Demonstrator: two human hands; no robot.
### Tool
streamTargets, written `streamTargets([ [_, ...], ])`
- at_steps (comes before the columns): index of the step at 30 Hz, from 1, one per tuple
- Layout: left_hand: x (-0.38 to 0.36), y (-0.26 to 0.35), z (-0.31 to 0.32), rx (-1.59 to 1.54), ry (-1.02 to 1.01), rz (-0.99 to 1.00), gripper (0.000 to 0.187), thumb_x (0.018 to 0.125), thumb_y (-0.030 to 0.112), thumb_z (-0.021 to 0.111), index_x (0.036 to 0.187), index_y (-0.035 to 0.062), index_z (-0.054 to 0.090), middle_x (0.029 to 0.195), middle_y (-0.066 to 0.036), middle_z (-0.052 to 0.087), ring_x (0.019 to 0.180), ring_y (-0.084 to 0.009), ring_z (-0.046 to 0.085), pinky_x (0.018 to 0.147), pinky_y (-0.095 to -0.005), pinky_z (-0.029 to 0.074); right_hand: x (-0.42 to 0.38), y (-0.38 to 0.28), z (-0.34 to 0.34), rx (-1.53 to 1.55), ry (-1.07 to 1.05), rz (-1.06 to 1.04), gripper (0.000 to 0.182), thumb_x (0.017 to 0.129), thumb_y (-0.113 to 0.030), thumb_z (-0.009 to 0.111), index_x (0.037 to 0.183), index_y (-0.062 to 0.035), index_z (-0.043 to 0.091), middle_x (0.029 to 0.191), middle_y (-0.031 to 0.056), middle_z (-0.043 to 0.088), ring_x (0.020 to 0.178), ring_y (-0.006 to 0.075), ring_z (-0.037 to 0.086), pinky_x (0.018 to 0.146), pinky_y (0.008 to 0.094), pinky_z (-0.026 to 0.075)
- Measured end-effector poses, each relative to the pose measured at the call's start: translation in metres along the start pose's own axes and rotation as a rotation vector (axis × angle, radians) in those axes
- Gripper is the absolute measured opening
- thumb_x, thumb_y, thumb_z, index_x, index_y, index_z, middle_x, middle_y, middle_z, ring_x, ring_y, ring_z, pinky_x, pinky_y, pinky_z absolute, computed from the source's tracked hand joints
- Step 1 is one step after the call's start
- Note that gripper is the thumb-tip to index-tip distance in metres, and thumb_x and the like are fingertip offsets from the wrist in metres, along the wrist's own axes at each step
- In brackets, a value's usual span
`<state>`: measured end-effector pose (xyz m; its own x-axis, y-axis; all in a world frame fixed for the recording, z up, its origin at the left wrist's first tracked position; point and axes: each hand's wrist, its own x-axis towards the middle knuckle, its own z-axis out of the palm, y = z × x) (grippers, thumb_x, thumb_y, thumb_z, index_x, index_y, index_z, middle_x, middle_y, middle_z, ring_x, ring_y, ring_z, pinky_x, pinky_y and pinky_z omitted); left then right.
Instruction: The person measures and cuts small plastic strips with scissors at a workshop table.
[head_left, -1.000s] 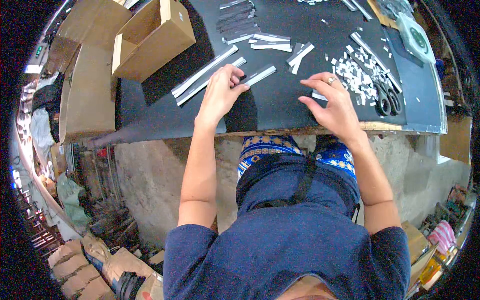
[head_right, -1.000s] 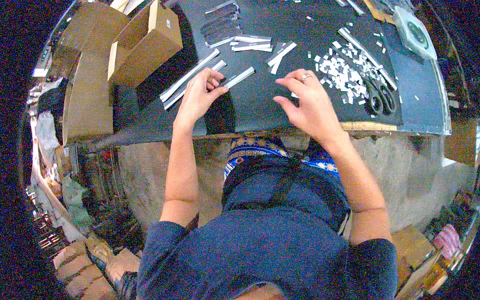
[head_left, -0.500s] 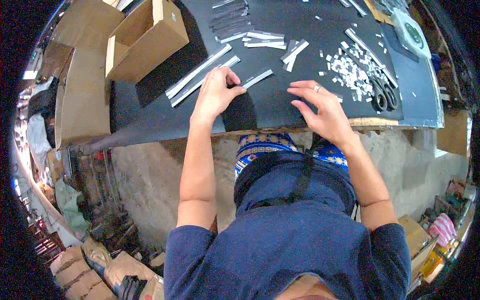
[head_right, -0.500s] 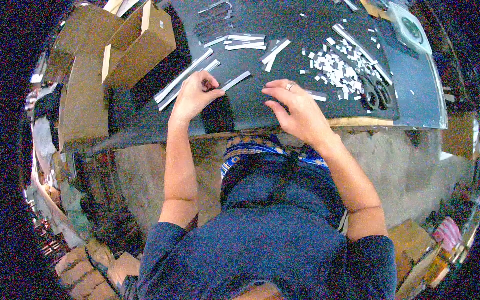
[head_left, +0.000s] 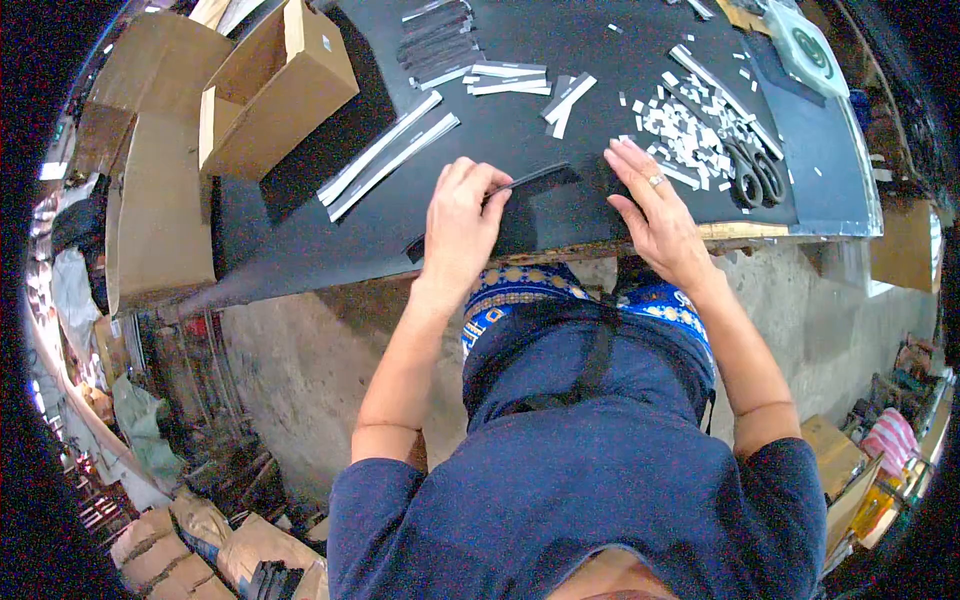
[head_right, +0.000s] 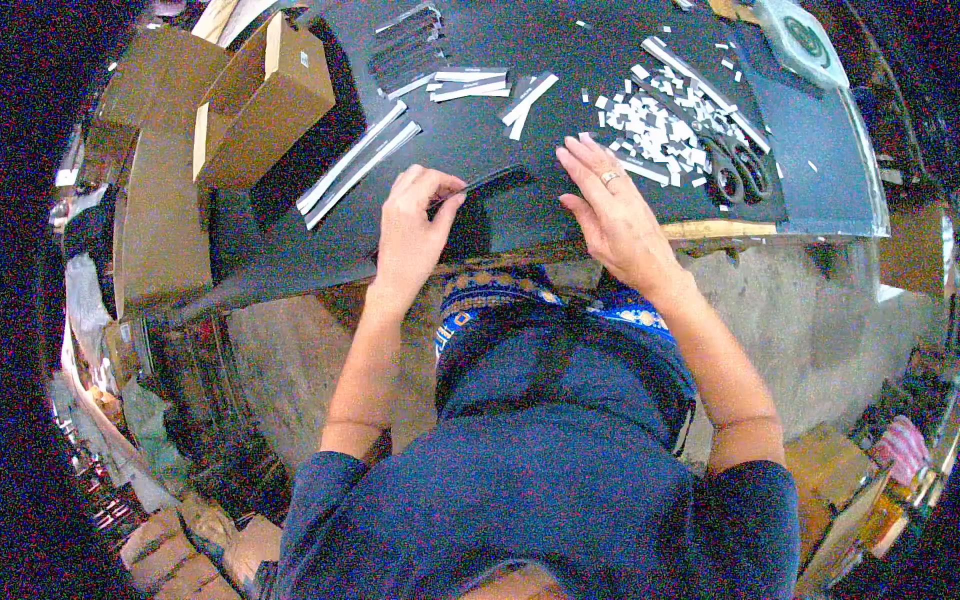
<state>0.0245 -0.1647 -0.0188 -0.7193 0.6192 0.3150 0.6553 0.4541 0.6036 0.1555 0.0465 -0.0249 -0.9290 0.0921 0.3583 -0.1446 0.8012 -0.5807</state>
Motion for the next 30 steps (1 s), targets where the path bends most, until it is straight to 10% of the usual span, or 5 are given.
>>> streamTargets([
  [3, -0.007, 0.004, 0.007, 0.043, 0.087, 0.023, 0.01, 0.078, 0.001, 0.067, 0.088, 0.0008, 0.065, 0.083, -0.011, 0.06, 0.081, -0.0255, 0.06, 0.072, -0.034, 0.049, 0.002, -0.015, 0.007, 0.212, 0.031, 0.096, 0.062, 0.089, -0.002, 0.057, 0.145, -0.0034, 0.03, 0.147, 0.0193, 0.036, 0.138, 0.0308, 0.032, 0.113, 0.0383, 0.027],
  [6, -0.01, 0.004, 0.01, 0.012, 0.122, -0.006, 0.013, 0.077, 0.001, 0.069, 0.09, 0.0015, 0.066, 0.084, -0.01, 0.061, 0.082, -0.0251, 0.061, 0.073, -0.0337, 0.049, 0.008, -0.029, 0.026, 1.245, 0.101, 0.362, 0.08, 0.086, 0.009, 0.051, 0.151, -0.0052, 0.007, 0.156, 0.0186, 0.012, 0.145, 0.0251, 0.01, 0.117, 0.0388, 0.009],
  [30, -0.011, 0.007, 0.009, 0.031, 0.146, 0.012, 0.013, 0.077, 0.004, 0.07, 0.09, 0.0025, 0.068, 0.083, -0.01, 0.062, 0.081, -0.0261, 0.058, 0.072, -0.0349, 0.047, 0.014, -0.045, 0.043, 1.209, 0.068, 0.43, 0.074, 0.086, 0.013, 0.043, 0.151, -0.0047, 0.011, 0.156, 0.0161, 0.014, 0.146, 0.0241, 0.011, 0.117, 0.0363, 0.011],
])
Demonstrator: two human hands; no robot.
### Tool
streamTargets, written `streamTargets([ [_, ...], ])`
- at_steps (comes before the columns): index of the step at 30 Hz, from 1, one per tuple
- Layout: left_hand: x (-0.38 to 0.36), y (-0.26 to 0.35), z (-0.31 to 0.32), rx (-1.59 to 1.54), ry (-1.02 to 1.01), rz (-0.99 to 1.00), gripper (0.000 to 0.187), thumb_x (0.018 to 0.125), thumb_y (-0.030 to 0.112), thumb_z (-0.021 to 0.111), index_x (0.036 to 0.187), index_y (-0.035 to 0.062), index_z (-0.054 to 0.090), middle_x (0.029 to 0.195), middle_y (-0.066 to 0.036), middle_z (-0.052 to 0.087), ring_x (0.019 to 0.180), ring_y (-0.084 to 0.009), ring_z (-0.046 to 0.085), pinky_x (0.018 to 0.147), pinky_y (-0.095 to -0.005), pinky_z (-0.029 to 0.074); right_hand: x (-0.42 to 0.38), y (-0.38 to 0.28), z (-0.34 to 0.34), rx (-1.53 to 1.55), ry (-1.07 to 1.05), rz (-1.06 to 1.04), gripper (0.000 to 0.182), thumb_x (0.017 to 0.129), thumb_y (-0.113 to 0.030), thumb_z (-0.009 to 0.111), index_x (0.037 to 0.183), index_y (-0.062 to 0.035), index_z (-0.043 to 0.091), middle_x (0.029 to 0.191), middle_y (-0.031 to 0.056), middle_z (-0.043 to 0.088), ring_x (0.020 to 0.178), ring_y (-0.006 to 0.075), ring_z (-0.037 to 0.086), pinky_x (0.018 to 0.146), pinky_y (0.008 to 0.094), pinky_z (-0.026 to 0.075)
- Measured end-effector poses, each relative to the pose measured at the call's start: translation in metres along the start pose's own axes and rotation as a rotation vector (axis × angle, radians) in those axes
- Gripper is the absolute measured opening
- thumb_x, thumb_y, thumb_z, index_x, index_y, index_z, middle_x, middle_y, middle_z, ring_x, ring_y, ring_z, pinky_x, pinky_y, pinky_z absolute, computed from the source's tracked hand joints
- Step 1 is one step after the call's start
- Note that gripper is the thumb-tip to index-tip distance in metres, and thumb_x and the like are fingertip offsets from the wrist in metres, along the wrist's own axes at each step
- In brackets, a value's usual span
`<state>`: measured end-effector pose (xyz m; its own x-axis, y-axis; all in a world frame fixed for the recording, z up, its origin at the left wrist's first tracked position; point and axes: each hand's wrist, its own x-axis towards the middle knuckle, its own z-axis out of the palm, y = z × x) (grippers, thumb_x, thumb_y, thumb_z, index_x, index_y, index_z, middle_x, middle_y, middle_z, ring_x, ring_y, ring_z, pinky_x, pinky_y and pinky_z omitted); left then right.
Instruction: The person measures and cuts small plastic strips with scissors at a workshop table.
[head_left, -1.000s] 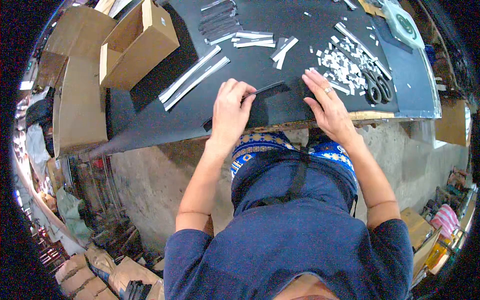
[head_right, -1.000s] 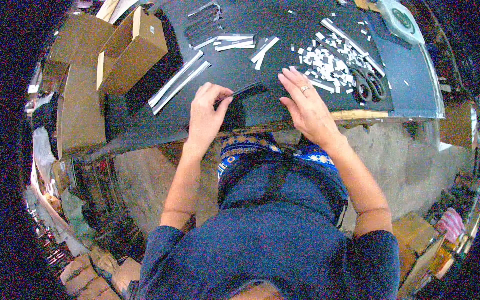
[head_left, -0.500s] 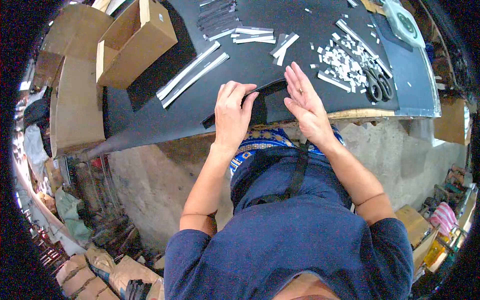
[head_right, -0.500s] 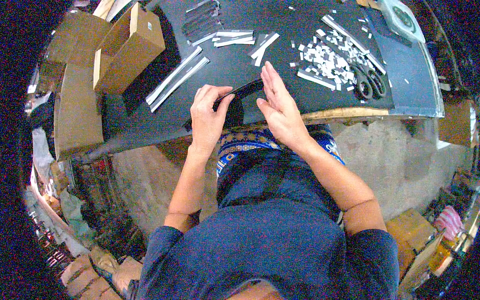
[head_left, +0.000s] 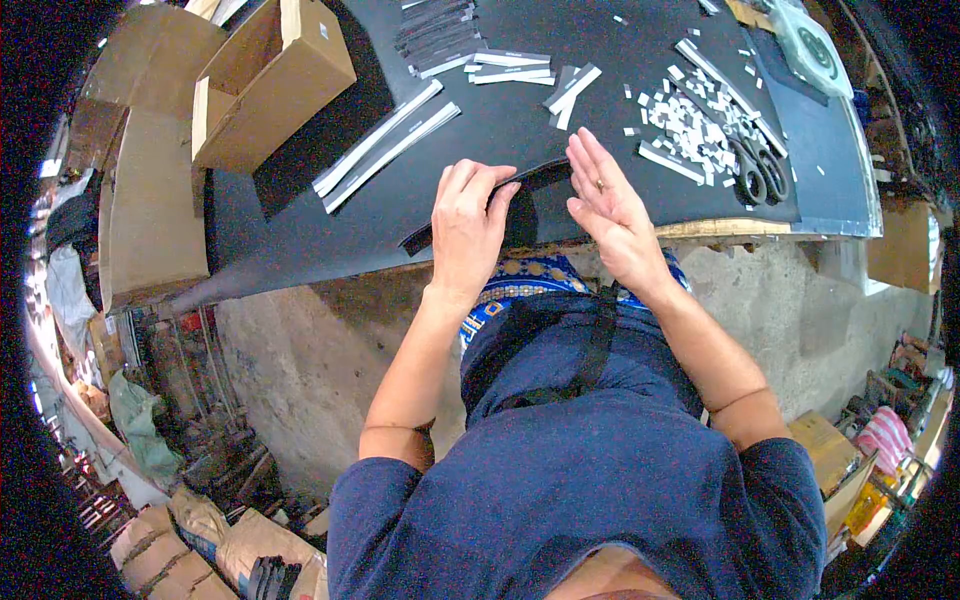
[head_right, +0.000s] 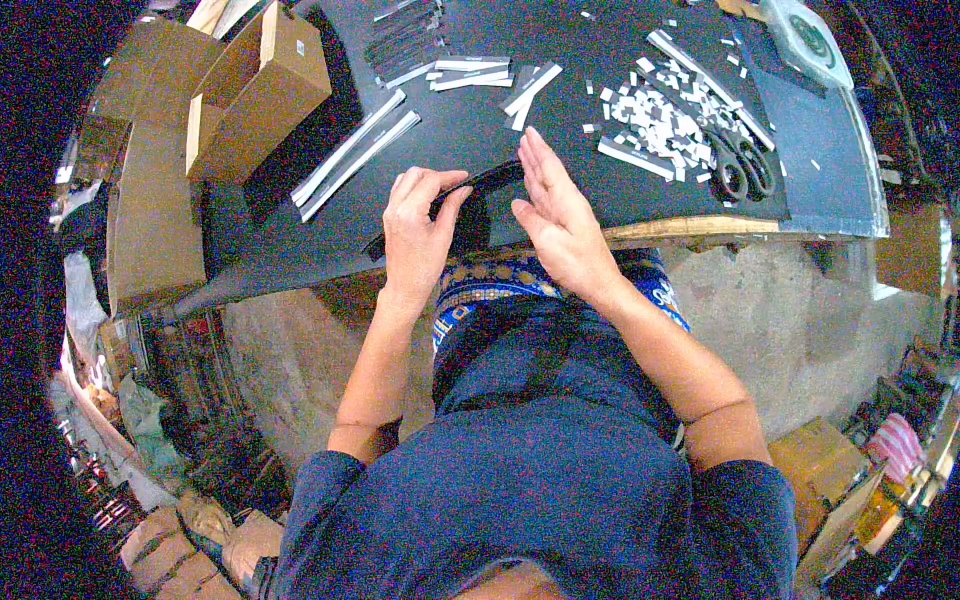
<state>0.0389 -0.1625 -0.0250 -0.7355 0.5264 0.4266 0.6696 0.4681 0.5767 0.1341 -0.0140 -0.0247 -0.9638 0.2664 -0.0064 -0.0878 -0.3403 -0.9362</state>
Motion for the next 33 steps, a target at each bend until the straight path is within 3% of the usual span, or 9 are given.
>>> streamTargets([
  [20, -0.001, -0.002, 0.004, -0.004, 0.026, -0.002, 0.012, 0.076, 0.005, 0.071, 0.088, 0.0036, 0.068, 0.082, -0.01, 0.061, 0.081, -0.0261, 0.059, 0.074, -0.0352, 0.047, 0.005, 0.003, -0.004, -0.026, -0.027, -0.009, 0.075, 0.084, 0.015, 0.04, 0.15, -0.003, 0.01, 0.156, 0.018, 0.012, 0.145, 0.0257, 0.011, 0.117, 0.0359, 0.012],
  [23, -0.002, -0.002, 0.003, -0.005, 0.028, -0.007, 0.011, 0.076, 0.004, 0.07, 0.087, 0.0034, 0.068, 0.082, -0.01, 0.062, 0.081, -0.0263, 0.058, 0.074, -0.0356, 0.046, 0.006, 0.001, -0.003, -0.036, 0.016, -0.025, 0.071, 0.086, 0.013, 0.045, 0.149, -0.0024, 0.016, 0.154, 0.0161, 0.02, 0.144, 0.0242, 0.017, 0.117, 0.0366, 0.014],
  [25, -0.002, -0.002, 0.003, -0.013, 0.026, -0.005, 0.011, 0.077, 0.004, 0.07, 0.087, 0.0033, 0.068, 0.082, -0.01, 0.062, 0.081, -0.0265, 0.058, 0.074, -0.0358, 0.046, 0.011, -0.006, -0.004, -0.227, 0.044, -0.069, 0.073, 0.084, 0.013, 0.048, 0.148, -0.0019, 0.018, 0.151, 0.0181, 0.026, 0.142, 0.0268, 0.023, 0.116, 0.0373, 0.02],
  [26, -0.002, -0.002, 0.003, -0.007, 0.02, -0.006, 0.01, 0.077, 0.004, 0.069, 0.087, 0.0033, 0.068, 0.082, -0.01, 0.062, 0.081, -0.0267, 0.058, 0.074, -0.0359, 0.046, 0.014, -0.006, -0.004, -0.345, 0.096, -0.161, 0.068, 0.081, 0.01, 0.056, 0.142, -0.0015, 0.031, 0.14, 0.0172, 0.042, 0.135, 0.029, 0.037, 0.112, 0.0386, 0.03],
  [27, -0.001, -0.002, 0.003, -0.002, 0.014, -0.006, 0.009, 0.077, 0.004, 0.069, 0.087, 0.0032, 0.068, 0.082, -0.01, 0.062, 0.081, -0.027, 0.058, 0.074, -0.036, 0.046, 0.017, -0.009, -0.006, -0.345, 0.096, -0.162, 0.068, 0.081, 0.01, 0.056, 0.142, -0.0015, 0.031, 0.14, 0.0172, 0.042, 0.135, 0.029, 0.037, 0.112, 0.0386, 0.03],
  [29, -0.001, -0.001, 0.002, -0.002, 0.013, -0.01, 0.009, 0.078, 0.003, 0.068, 0.087, 0.0031, 0.068, 0.082, -0.01, 0.062, 0.081, -0.0272, 0.059, 0.074, -0.0361, 0.046, 0.024, -0.015, -0.012, -0.722, 0.051, -0.241, 0.064, 0.076, 0.007, 0.063, 0.135, -0.0028, 0.043, 0.129, 0.017, 0.052, 0.125, 0.0319, 0.046, 0.106, 0.0389, 0.037],
  [33, -0.001, 0.0, 0.002, -0.001, 0.012, -0.02, 0.009, 0.078, 0.002, 0.067, 0.087, 0.003, 0.068, 0.083, -0.01, 0.062, 0.082, -0.0277, 0.059, 0.074, -0.0365, 0.046, 0.037, -0.012, -0.017, -0.895, -0.019, -0.378, 0.063, 0.07, 0.005, 0.068, 0.13, -0.0047, 0.049, 0.119, 0.0167, 0.057, 0.116, 0.0337, 0.051, 0.099, 0.039, 0.041],
])
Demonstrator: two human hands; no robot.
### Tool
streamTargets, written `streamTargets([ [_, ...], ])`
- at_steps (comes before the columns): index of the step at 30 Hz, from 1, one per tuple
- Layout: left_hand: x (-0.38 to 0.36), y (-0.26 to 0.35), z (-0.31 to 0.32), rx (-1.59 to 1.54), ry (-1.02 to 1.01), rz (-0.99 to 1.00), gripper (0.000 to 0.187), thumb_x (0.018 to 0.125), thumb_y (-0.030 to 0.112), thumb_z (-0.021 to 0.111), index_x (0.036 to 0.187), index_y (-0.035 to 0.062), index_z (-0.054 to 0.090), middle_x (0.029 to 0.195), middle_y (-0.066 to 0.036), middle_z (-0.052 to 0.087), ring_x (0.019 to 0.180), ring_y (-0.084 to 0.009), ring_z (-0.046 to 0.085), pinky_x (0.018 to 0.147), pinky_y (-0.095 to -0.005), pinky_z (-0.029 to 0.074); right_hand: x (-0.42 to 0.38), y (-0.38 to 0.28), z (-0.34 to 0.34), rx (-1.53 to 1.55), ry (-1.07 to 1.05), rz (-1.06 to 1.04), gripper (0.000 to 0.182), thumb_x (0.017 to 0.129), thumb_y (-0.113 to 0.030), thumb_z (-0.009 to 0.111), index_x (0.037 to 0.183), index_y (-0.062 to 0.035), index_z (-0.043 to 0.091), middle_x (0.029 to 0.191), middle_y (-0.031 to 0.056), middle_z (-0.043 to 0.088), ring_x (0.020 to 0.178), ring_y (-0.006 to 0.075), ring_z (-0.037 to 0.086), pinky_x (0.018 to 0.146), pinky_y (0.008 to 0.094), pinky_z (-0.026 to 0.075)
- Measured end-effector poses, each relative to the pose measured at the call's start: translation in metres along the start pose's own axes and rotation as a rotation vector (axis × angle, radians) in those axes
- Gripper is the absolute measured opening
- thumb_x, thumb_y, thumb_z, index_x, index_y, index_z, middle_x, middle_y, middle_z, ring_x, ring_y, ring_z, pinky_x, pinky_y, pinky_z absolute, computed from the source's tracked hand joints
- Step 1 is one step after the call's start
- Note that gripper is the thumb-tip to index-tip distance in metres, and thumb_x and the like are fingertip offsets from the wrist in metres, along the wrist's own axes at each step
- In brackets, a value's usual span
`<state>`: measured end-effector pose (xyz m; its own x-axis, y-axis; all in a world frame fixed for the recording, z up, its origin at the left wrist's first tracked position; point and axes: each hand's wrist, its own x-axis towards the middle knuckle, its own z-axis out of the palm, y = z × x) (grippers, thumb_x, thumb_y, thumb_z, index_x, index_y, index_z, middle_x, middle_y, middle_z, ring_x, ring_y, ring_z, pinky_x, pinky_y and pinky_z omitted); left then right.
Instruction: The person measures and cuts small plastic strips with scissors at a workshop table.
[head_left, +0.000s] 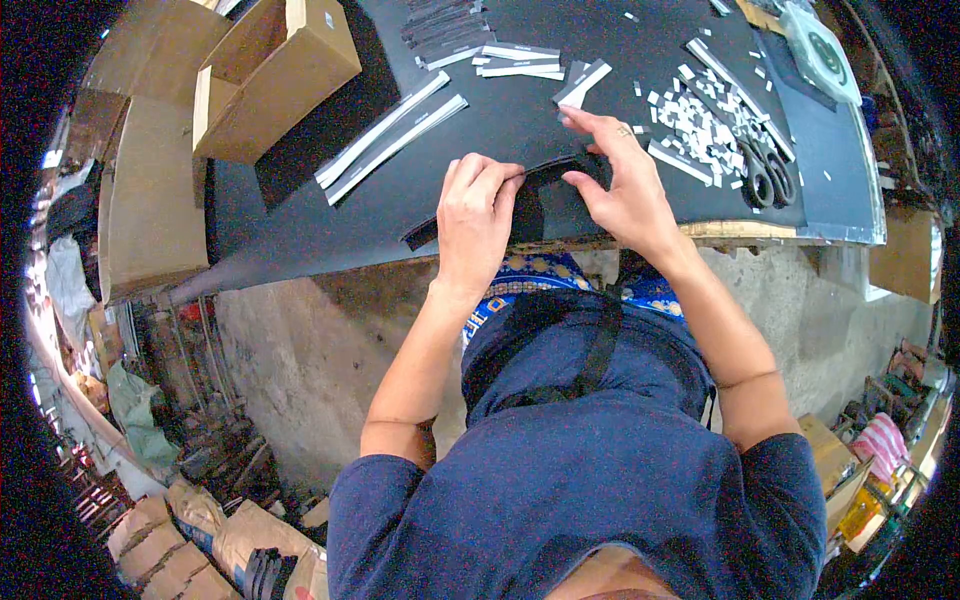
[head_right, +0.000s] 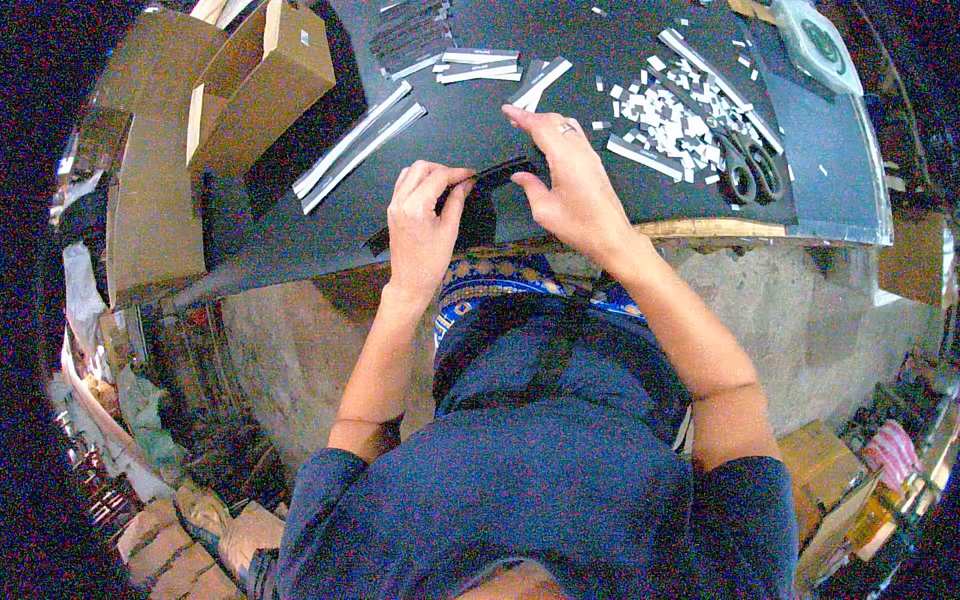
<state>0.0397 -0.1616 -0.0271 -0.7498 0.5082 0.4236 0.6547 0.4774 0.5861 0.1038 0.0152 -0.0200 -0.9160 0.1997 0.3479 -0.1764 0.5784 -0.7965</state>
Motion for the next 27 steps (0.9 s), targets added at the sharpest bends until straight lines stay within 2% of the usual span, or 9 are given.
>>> streamTargets([
  [2, 0.0, 0.0, 0.0, 0.0, 0.002, -0.001, 0.009, 0.077, 0.002, 0.067, 0.087, 0.003, 0.068, 0.083, -0.01, 0.062, 0.082, -0.0277, 0.059, 0.074, -0.0366, 0.046, 0.003, -0.001, 0.002, -0.069, -0.028, -0.057, 0.067, 0.068, 0.006, 0.069, 0.131, -0.0052, 0.049, 0.117, 0.0159, 0.058, 0.11, 0.0336, 0.053, 0.098, 0.0388, 0.042],
  [6, -0.001, 0.0, 0.001, -0.005, 0.01, -0.001, 0.009, 0.077, 0.002, 0.067, 0.086, 0.0028, 0.067, 0.083, -0.01, 0.062, 0.082, -0.0278, 0.059, 0.074, -0.0368, 0.046, 0.003, -0.001, 0.006, -0.021, -0.051, -0.032, 0.067, 0.068, 0.007, 0.069, 0.131, -0.005, 0.049, 0.113, 0.0145, 0.059, 0.106, 0.0328, 0.054, 0.096, 0.0392, 0.042],
  [8, -0.001, -0.001, 0.001, -0.007, 0.004, -0.002, 0.009, 0.077, 0.002, 0.067, 0.086, 0.0028, 0.067, 0.083, -0.01, 0.062, 0.082, -0.0279, 0.059, 0.074, -0.0369, 0.046, 0.003, 0.001, 0.008, -0.052, -0.007, -0.071, 0.067, 0.07, 0.006, 0.069, 0.132, -0.0081, 0.05, 0.11, 0.0107, 0.064, 0.104, 0.0267, 0.058, 0.092, 0.0351, 0.046],
  [12, 0.0, 0.0, 0.0, 0.004, 0.001, 0.003, 0.009, 0.076, 0.001, 0.067, 0.085, 0.0028, 0.067, 0.082, -0.01, 0.062, 0.082, -0.028, 0.059, 0.075, -0.0368, 0.047, 0.003, 0.002, 0.01, -0.063, 0.013, -0.086, 0.066, 0.07, 0.007, 0.069, 0.132, -0.0083, 0.05, 0.108, 0.0104, 0.064, 0.102, 0.026, 0.058, 0.091, 0.0351, 0.046],
  [14, 0.0, 0.0, 0.001, -0.002, 0.008, 0.006, 0.009, 0.076, 0.002, 0.067, 0.085, 0.003, 0.067, 0.083, -0.01, 0.061, 0.082, -0.028, 0.059, 0.075, -0.0368, 0.046, 0.002, 0.002, 0.011, -0.004, 0.02, -0.067, 0.062, 0.069, 0.008, 0.066, 0.128, -0.0061, 0.053, 0.101, 0.0113, 0.063, 0.1, 0.0301, 0.056, 0.09, 0.0376, 0.045],
  [15, 0.0, 0.0, 0.001, -0.004, 0.016, 0.006, 0.009, 0.076, 0.002, 0.067, 0.085, 0.0032, 0.067, 0.083, -0.01, 0.061, 0.082, -0.028, 0.058, 0.075, -0.0367, 0.046, 0.002, 0.003, 0.011, 0.002, 0.014, -0.07, 0.062, 0.069, 0.008, 0.066, 0.128, -0.0061, 0.053, 0.101, 0.0113, 0.063, 0.1, 0.0301, 0.056, 0.09, 0.0376, 0.045],
  [18, 0.0, -0.002, 0.002, -0.022, 0.028, 0.013, 0.01, 0.076, 0.002, 0.067, 0.085, 0.0037, 0.068, 0.083, -0.01, 0.061, 0.082, -0.0283, 0.058, 0.075, -0.0369, 0.047, 0.005, 0.003, 0.012, -0.01, 0.044, -0.1, 0.049, 0.073, 0.007, 0.064, 0.12, -0.0073, 0.06, 0.087, 0.0088, 0.064, 0.089, 0.0273, 0.058, 0.082, 0.0359, 0.048],
  [27, -0.006, -0.011, -0.002, -0.069, 0.058, 0.044, 0.014, 0.076, 0.002, 0.068, 0.089, 0.004, 0.072, 0.081, -0.009, 0.065, 0.078, -0.0246, 0.061, 0.07, -0.0331, 0.049, 0.007, 0.004, 0.013, -0.079, 0.049, -0.145, 0.044, 0.074, 0.006, 0.064, 0.116, -0.0066, 0.063, 0.084, 0.0082, 0.063, 0.086, 0.0255, 0.057, 0.077, 0.0342, 0.048],
])
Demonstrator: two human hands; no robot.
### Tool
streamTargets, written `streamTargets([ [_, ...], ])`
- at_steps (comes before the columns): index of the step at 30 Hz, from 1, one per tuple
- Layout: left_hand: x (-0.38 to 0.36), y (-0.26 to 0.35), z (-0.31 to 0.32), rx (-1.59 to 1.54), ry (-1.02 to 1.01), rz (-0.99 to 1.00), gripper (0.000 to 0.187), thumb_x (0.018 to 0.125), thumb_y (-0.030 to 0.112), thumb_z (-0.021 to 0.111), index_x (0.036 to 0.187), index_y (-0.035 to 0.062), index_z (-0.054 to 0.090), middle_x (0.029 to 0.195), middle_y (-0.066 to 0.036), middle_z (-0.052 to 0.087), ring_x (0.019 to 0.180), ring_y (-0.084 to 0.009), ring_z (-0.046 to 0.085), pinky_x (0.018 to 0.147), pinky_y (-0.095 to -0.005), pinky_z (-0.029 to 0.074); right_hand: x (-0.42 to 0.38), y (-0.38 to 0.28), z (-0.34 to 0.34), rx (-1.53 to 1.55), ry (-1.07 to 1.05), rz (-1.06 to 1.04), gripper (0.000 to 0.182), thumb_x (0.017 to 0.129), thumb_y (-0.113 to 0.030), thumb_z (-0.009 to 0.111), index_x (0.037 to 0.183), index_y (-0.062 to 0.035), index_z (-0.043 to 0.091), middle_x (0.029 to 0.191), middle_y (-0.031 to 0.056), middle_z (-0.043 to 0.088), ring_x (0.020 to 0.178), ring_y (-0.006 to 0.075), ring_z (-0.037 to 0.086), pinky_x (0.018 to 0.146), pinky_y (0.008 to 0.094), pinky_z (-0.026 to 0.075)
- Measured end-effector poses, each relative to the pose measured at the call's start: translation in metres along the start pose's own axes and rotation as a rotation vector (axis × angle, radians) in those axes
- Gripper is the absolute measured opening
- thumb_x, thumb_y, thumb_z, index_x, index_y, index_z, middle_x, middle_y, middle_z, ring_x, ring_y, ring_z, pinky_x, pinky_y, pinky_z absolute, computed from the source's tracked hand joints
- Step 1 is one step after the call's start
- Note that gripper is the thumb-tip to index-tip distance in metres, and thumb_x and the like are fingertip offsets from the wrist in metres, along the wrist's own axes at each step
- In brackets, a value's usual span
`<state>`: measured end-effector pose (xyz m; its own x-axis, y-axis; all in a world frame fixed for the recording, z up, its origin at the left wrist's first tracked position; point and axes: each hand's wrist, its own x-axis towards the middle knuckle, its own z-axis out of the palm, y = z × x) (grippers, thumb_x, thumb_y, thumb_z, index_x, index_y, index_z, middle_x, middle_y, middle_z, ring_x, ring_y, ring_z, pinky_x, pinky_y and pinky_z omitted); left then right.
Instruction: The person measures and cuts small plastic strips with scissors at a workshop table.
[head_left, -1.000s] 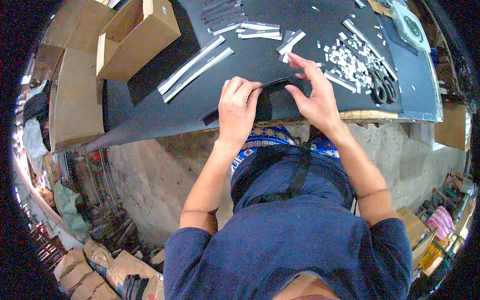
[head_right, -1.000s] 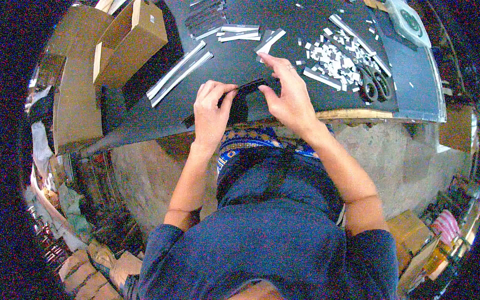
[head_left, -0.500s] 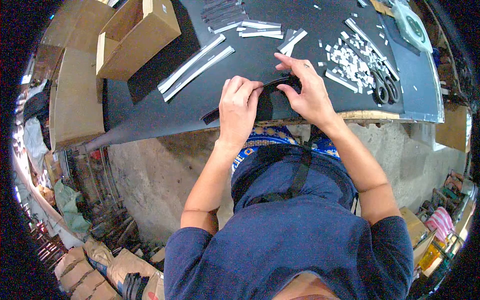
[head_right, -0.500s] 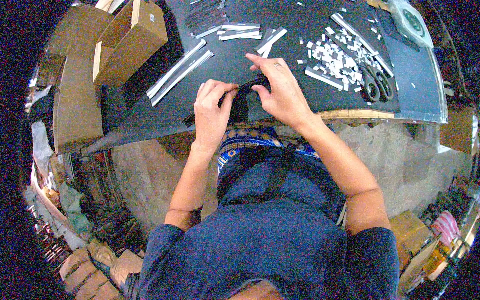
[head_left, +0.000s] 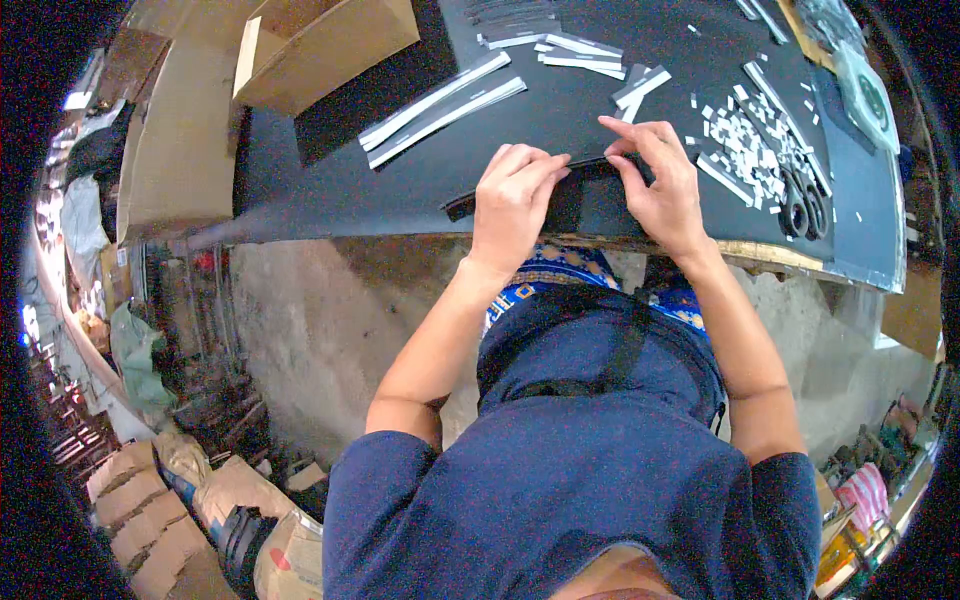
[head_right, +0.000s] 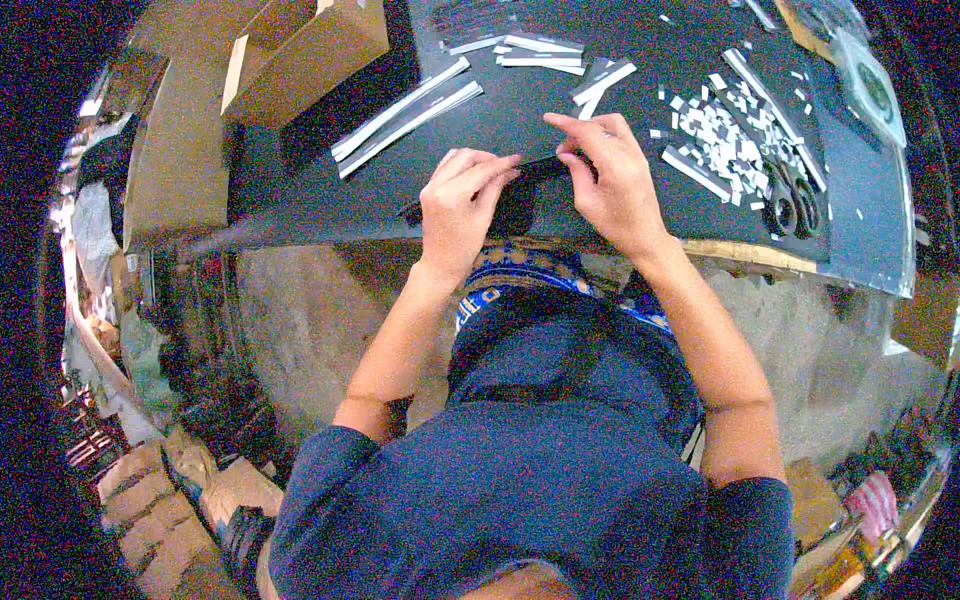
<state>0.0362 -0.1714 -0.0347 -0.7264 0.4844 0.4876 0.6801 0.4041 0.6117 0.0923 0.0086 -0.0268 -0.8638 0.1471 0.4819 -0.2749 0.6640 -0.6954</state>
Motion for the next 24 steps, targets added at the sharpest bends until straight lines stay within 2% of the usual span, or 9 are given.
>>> streamTargets([
  [5, 0.004, 0.004, 0.004, -0.003, 0.03, 0.019, 0.015, 0.075, 0.001, 0.071, 0.09, 0.0038, 0.073, 0.081, -0.009, 0.066, 0.076, -0.0227, 0.062, 0.068, -0.0313, 0.049, 0.0, 0.009, -0.008, -0.017, 0.035, -0.07, 0.041, 0.074, 0.006, 0.063, 0.114, -0.0064, 0.063, 0.079, 0.0086, 0.062, 0.086, 0.0259, 0.057, 0.076, 0.0348, 0.048],
  [8, 0.008, 0.007, 0.011, -0.045, 0.008, 0.04, 0.015, 0.075, 0.0, 0.071, 0.09, 0.0041, 0.073, 0.081, -0.009, 0.066, 0.076, -0.0226, 0.061, 0.068, -0.0312, 0.049, -0.004, 0.013, -0.016, 0.015, 0.011, 0.0, 0.037, 0.074, 0.005, 0.064, 0.109, -0.0055, 0.064, 0.089, 0.0117, 0.062, 0.09, 0.0283, 0.057, 0.079, 0.0357, 0.048],
  [11, 0.011, 0.009, 0.015, -0.061, -0.007, 0.056, 0.015, 0.076, 0.0, 0.071, 0.09, 0.0044, 0.073, 0.081, -0.009, 0.066, 0.076, -0.022, 0.062, 0.067, -0.0305, 0.049, -0.008, 0.017, -0.033, -0.111, 0.007, -0.022, 0.039, 0.073, 0.004, 0.068, 0.11, -0.0083, 0.066, 0.089, 0.0087, 0.064, 0.093, 0.0254, 0.058, 0.083, 0.0344, 0.047],
  [13, 0.011, 0.009, 0.016, -0.063, 0.0, 0.054, 0.014, 0.076, 0.0, 0.071, 0.089, 0.0043, 0.073, 0.081, -0.009, 0.066, 0.076, -0.0217, 0.062, 0.068, -0.0305, 0.048, -0.011, 0.022, -0.056, -0.19, 0.023, -0.046, 0.027, 0.072, -0.002, 0.07, 0.098, -0.0052, 0.065, 0.093, 0.0128, 0.061, 0.096, 0.0316, 0.056, 0.086, 0.0402, 0.044],
  [17, 0.011, 0.013, 0.015, -0.075, -0.014, 0.024, 0.012, 0.077, 0.001, 0.071, 0.088, 0.0032, 0.072, 0.081, -0.009, 0.066, 0.076, -0.022, 0.062, 0.07, -0.0308, 0.048, -0.021, 0.03, -0.112, -0.353, -0.056, 0.236, 0.016, 0.07, -0.006, 0.072, 0.084, -0.0031, 0.065, 0.088, 0.0136, 0.062, 0.091, 0.0325, 0.058, 0.081, 0.0399, 0.045],
  [19, 0.012, 0.014, 0.014, -0.07, -0.028, 0.012, 0.012, 0.077, 0.001, 0.071, 0.089, 0.0029, 0.072, 0.081, -0.009, 0.067, 0.076, -0.0218, 0.062, 0.07, -0.0308, 0.048, -0.028, 0.038, -0.125, -0.372, -0.076, 0.281, 0.016, 0.07, -0.008, 0.073, 0.083, -0.0023, 0.065, 0.086, 0.0136, 0.061, 0.089, 0.0325, 0.058, 0.081, 0.0402, 0.045],
  [21, 0.012, 0.013, 0.013, -0.067, -0.034, 0.007, 0.012, 0.078, 0.001, 0.07, 0.089, 0.0027, 0.072, 0.081, -0.009, 0.067, 0.076, -0.0215, 0.062, 0.07, -0.0305, 0.048, -0.033, 0.045, -0.127, -0.44, -0.11, 0.214, 0.017, 0.071, -0.005, 0.073, 0.086, -0.0029, 0.065, 0.082, 0.009, 0.061, 0.08, 0.0242, 0.058, 0.069, 0.0328, 0.045],
  [22, 0.012, 0.013, 0.013, -0.063, -0.035, 0.004, 0.012, 0.078, 0.001, 0.07, 0.089, 0.0027, 0.072, 0.081, -0.009, 0.067, 0.076, -0.0215, 0.062, 0.07, -0.0305, 0.048, -0.033, 0.047, -0.125, -0.367, -0.111, 0.29, 0.018, 0.069, -0.01, 0.075, 0.082, -0.0014, 0.065, 0.081, 0.0137, 0.06, 0.086, 0.0318, 0.057, 0.078, 0.0397, 0.045],
  [24, 0.013, 0.012, 0.012, -0.069, -0.038, 0.019, 0.012, 0.078, 0.001, 0.071, 0.089, 0.0028, 0.073, 0.081, -0.009, 0.067, 0.077, -0.0213, 0.062, 0.071, -0.0301, 0.048, -0.031, 0.046, -0.127, -0.34, -0.144, 0.333, 0.019, 0.069, -0.01, 0.075, 0.082, -0.0015, 0.065, 0.081, 0.0134, 0.06, 0.085, 0.0311, 0.058, 0.077, 0.0394, 0.045],
])
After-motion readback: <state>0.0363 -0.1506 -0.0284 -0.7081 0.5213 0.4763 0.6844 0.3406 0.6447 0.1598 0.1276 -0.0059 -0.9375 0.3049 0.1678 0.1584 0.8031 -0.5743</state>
